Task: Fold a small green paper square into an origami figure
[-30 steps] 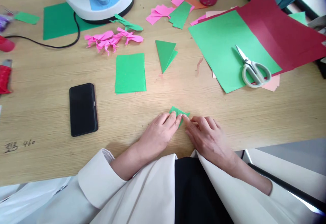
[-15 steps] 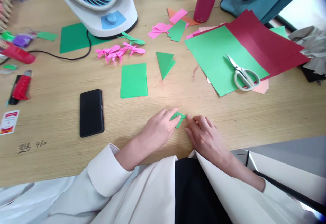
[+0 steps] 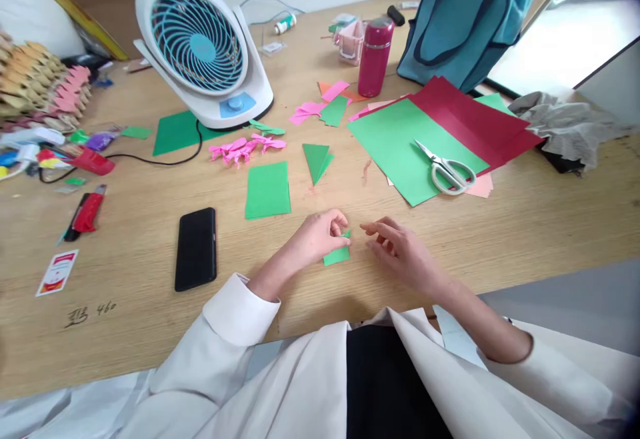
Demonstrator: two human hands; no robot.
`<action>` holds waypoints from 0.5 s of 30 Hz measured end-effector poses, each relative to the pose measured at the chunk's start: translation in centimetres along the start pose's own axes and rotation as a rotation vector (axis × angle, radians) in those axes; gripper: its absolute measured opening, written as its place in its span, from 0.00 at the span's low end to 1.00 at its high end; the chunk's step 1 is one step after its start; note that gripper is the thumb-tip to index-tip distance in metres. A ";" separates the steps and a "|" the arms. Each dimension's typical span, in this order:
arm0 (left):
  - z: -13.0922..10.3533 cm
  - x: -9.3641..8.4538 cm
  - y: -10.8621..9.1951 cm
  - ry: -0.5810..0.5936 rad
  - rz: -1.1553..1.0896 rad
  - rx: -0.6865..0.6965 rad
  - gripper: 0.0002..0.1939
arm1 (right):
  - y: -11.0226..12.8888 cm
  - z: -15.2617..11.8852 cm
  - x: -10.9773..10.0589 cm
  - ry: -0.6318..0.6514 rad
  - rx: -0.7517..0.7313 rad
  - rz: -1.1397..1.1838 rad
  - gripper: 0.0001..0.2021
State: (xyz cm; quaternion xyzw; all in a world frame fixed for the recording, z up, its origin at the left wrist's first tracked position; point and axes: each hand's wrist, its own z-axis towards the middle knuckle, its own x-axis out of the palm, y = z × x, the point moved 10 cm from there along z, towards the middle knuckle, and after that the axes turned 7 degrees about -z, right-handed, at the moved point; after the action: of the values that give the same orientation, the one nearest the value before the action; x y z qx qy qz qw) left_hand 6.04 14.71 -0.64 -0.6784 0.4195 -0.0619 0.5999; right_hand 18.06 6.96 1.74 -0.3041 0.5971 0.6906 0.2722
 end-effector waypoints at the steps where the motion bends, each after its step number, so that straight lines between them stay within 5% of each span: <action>1: 0.3 -0.4 0.0 -0.012 -0.103 -0.006 0.11 | 0.1 1.2 -0.1 0.021 -0.001 0.050 0.13; 5: 1.7 -2.5 -1.0 -0.141 -0.501 0.094 0.16 | 1.3 6.2 0.6 0.223 -0.020 0.176 0.10; 9: 2.2 -4.3 -0.2 -0.343 -0.803 0.152 0.19 | 1.7 9.7 1.0 0.224 0.006 0.292 0.15; 15: 1.9 -4.8 0.7 -0.335 -0.630 0.192 0.14 | 0.5 9.6 3.5 0.157 0.087 0.446 0.14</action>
State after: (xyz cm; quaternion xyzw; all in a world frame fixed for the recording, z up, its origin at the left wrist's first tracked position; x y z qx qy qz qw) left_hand 3.73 19.27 0.21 -0.7157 0.0780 -0.1707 0.6727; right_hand 14.47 16.42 0.40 -0.2054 0.6980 0.6816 0.0784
